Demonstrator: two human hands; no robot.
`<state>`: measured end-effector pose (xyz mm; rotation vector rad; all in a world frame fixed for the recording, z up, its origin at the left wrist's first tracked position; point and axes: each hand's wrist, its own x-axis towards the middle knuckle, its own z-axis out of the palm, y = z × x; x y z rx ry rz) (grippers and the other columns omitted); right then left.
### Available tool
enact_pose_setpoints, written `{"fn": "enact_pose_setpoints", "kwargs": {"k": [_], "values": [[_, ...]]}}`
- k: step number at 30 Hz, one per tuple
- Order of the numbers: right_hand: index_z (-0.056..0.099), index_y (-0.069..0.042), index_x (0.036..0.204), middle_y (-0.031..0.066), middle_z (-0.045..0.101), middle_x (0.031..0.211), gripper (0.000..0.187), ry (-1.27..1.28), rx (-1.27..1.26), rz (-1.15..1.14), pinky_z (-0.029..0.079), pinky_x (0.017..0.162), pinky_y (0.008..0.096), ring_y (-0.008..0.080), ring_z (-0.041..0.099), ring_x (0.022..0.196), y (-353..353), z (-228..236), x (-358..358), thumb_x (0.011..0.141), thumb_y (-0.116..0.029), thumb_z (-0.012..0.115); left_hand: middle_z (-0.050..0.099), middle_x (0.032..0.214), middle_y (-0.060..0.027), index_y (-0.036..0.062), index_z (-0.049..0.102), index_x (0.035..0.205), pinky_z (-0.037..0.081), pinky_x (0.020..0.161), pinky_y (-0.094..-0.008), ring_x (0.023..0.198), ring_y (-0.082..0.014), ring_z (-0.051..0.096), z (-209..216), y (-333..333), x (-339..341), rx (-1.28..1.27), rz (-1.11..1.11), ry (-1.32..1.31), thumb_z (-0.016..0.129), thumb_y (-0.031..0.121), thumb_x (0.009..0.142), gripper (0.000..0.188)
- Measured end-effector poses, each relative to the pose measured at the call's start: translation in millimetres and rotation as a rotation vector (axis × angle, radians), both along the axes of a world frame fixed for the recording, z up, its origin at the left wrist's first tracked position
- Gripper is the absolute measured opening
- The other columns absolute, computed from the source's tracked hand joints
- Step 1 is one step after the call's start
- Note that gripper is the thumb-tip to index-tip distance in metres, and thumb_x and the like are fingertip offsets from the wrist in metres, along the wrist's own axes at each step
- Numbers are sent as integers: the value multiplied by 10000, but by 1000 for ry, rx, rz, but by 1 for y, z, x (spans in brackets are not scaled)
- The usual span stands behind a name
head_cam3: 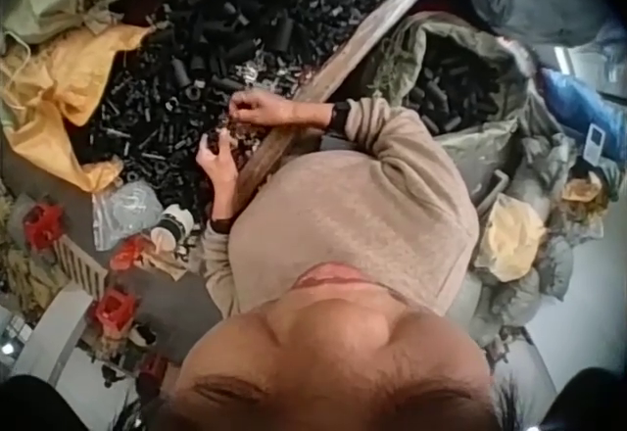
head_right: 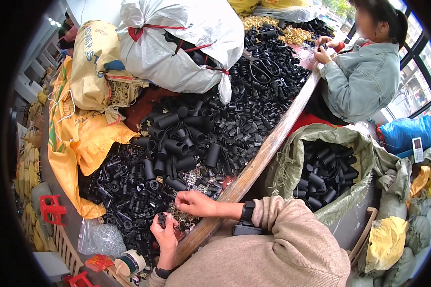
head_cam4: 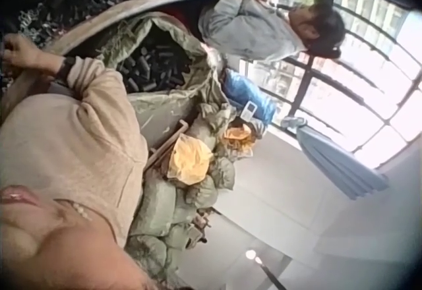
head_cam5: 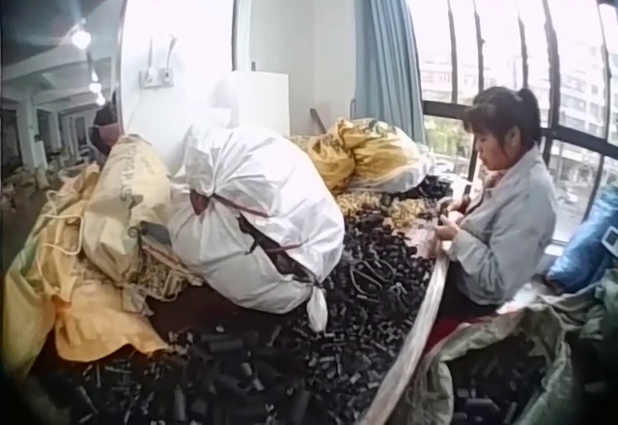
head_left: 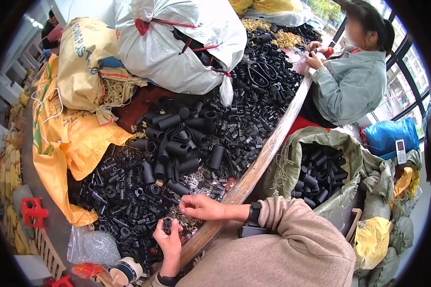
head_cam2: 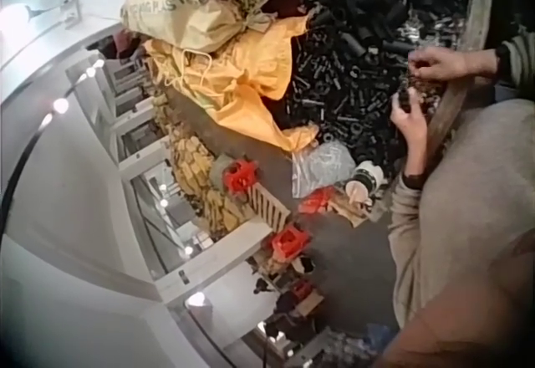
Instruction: Assemble small metal components into black plastic cylindrical housings at a factory workbench.
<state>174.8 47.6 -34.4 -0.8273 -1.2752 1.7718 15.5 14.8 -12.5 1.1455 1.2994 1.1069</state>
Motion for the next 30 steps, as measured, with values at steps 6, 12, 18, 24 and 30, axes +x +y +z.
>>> {"fn": "enact_pose_setpoints", "kwargs": {"k": [6, 12, 18, 24, 30], "values": [[489, -13, 837, 119, 521, 733, 140, -522, 589, -233, 440, 586, 352, 299, 532, 683, 1, 17, 4, 767, -124, 538, 500, 582, -21, 22, 495, 748, 384, 497, -215, 509, -94, 469, 3, -6, 4, -47, 51, -217, 584, 113, 792, 134], [496, -19, 844, 125, 519, 736, 126, -347, 705, -112, 442, 579, 363, 316, 532, 682, -9, 16, 2, 777, -118, 532, 496, 619, -9, 33, 503, 775, 375, 491, -209, 532, -90, 464, 2, -5, 10, -149, 54, -399, 584, 121, 794, 121], [495, -18, 828, 124, 516, 719, 108, -309, 698, -129, 443, 567, 361, 307, 539, 649, -17, 18, 11, 795, -117, 521, 503, 656, 0, 47, 508, 795, 361, 494, -197, 558, -77, 459, -5, -4, 18, -185, 37, -465, 582, 136, 798, 116], [496, -10, 798, 123, 518, 698, 104, -271, 676, -160, 442, 560, 352, 301, 542, 629, -27, 22, 17, 793, -111, 522, 512, 664, 2, 53, 510, 799, 361, 502, -194, 557, -78, 458, 2, -11, 27, -224, 9, -507, 587, 135, 795, 113], [501, 2, 755, 124, 525, 678, 112, -285, 586, -173, 438, 547, 341, 289, 550, 622, -34, 25, 18, 776, -107, 519, 518, 704, -7, 56, 508, 833, 369, 513, -198, 589, -84, 467, 0, -20, 24, -276, -21, -482, 564, 141, 809, 104]]}}
